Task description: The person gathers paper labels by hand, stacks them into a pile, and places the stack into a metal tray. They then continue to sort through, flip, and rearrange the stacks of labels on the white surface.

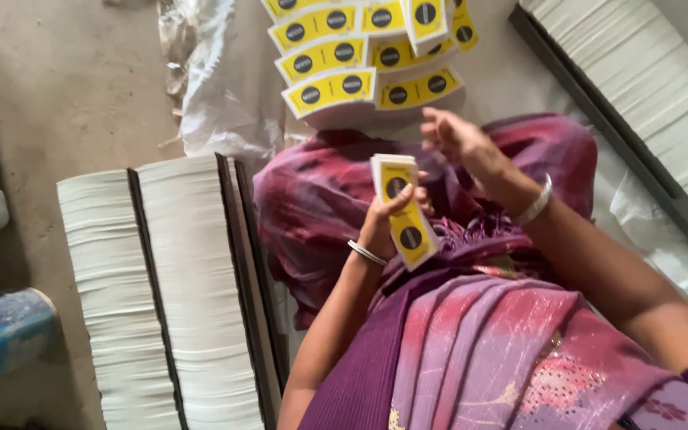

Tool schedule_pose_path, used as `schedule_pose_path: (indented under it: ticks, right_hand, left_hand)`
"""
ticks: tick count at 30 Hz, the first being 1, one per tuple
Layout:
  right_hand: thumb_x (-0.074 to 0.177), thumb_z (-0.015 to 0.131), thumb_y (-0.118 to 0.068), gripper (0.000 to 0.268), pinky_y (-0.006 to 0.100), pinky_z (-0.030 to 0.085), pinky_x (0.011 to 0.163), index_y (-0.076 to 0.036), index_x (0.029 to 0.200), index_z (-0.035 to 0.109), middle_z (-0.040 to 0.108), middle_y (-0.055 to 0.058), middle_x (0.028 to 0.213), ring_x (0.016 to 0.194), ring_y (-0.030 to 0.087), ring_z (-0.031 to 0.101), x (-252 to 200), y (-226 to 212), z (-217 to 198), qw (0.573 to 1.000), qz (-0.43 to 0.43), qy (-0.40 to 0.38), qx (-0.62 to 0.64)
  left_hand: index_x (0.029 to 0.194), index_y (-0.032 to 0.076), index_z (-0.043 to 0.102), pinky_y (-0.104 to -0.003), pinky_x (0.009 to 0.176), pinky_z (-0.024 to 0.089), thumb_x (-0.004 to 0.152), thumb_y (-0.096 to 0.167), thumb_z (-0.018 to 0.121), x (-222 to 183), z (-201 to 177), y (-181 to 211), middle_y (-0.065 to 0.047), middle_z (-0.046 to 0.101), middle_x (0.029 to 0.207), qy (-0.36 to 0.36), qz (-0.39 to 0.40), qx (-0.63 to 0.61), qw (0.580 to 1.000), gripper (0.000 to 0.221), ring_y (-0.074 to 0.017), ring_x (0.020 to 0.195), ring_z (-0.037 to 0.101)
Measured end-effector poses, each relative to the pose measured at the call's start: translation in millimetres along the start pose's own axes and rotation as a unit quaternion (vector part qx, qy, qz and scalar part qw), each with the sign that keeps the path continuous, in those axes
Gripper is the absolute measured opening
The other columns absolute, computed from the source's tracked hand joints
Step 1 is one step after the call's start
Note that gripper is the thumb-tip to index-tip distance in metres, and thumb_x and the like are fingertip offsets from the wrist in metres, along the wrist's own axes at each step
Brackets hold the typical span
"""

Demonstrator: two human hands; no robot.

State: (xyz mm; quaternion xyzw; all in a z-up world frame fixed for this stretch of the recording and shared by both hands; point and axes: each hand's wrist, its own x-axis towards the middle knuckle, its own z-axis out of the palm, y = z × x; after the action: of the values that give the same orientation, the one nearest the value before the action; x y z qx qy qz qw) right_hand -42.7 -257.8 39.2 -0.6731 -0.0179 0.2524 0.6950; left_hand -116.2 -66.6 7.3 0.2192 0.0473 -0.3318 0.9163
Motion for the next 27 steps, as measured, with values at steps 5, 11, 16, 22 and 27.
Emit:
schedule_pose_path:
  ticks: [5, 11, 16, 22, 27]
  right_hand:
    - [0.105, 0.054, -0.037, 0.054, 0.042, 0.044, 0.095, 0.005, 0.139, 0.049, 0.059, 0.015, 0.125, 0.112, 0.023, 0.053, -12.8, 1.4, 32.7, 0.998, -0.046, -0.021, -0.026]
    - [0.097, 0.068, -0.014, 0.019, 0.030, 0.057, 0.079, -0.001, 0.111, 0.066, 0.071, 0.003, 0.100, 0.087, 0.012, 0.066, 50.5, -61.7, -5.6, 0.994, 0.014, 0.023, -0.102]
    - [0.100, 0.068, -0.015, 0.021, 0.028, 0.058, 0.072, 0.002, 0.112, 0.069, 0.072, 0.006, 0.102, 0.085, 0.012, 0.067, 147.8, -52.9, -90.7, 0.977, -0.055, 0.200, -0.052]
    - [0.095, 0.078, -0.028, 0.037, 0.035, 0.059, 0.075, 0.004, 0.111, 0.071, 0.074, 0.016, 0.102, 0.085, 0.021, 0.071, 199.2, -21.8, -147.5, 0.906, -0.006, 0.316, -0.283]
    - [0.092, 0.081, -0.036, 0.044, 0.037, 0.056, 0.071, 0.001, 0.113, 0.068, 0.069, 0.016, 0.105, 0.088, 0.022, 0.066, 208.3, 3.6, -152.9, 0.910, 0.039, 0.333, -0.243]
  left_hand:
    - [0.118, -0.001, 0.057, -0.040, 0.080, 0.056, 0.100, 0.014, 0.075, 48.0, 3.3, 34.8, -0.009, 0.066, 0.099, 0.085, 0.127, -0.031, 0.988, 0.030, -0.0222, 0.090, 0.068]
    - [0.131, -0.004, 0.065, -0.033, 0.086, 0.053, 0.093, 0.028, 0.076, 108.6, 26.5, 87.2, -0.010, 0.070, 0.115, 0.124, 0.149, 0.237, 0.952, 0.051, -0.0185, 0.101, 0.066]
    - [0.143, 0.006, 0.048, -0.025, 0.082, 0.050, 0.096, 0.036, 0.071, 225.3, -39.3, 102.8, 0.001, 0.064, 0.105, 0.153, 0.217, 0.238, 0.934, 0.060, -0.0080, 0.094, 0.058]
    - [0.126, -0.004, 0.059, -0.029, 0.061, 0.042, 0.096, 0.043, 0.072, 363.8, -156.2, 59.1, -0.008, 0.058, 0.093, 0.246, 0.159, 0.285, 0.912, 0.057, -0.0138, 0.072, 0.049]
    - [0.125, 0.006, 0.047, -0.036, 0.078, 0.059, 0.073, 0.048, 0.087, 328.5, -69.4, 67.2, -0.011, 0.065, 0.107, 0.367, 0.121, 0.399, 0.832, 0.078, -0.0207, 0.094, 0.066]
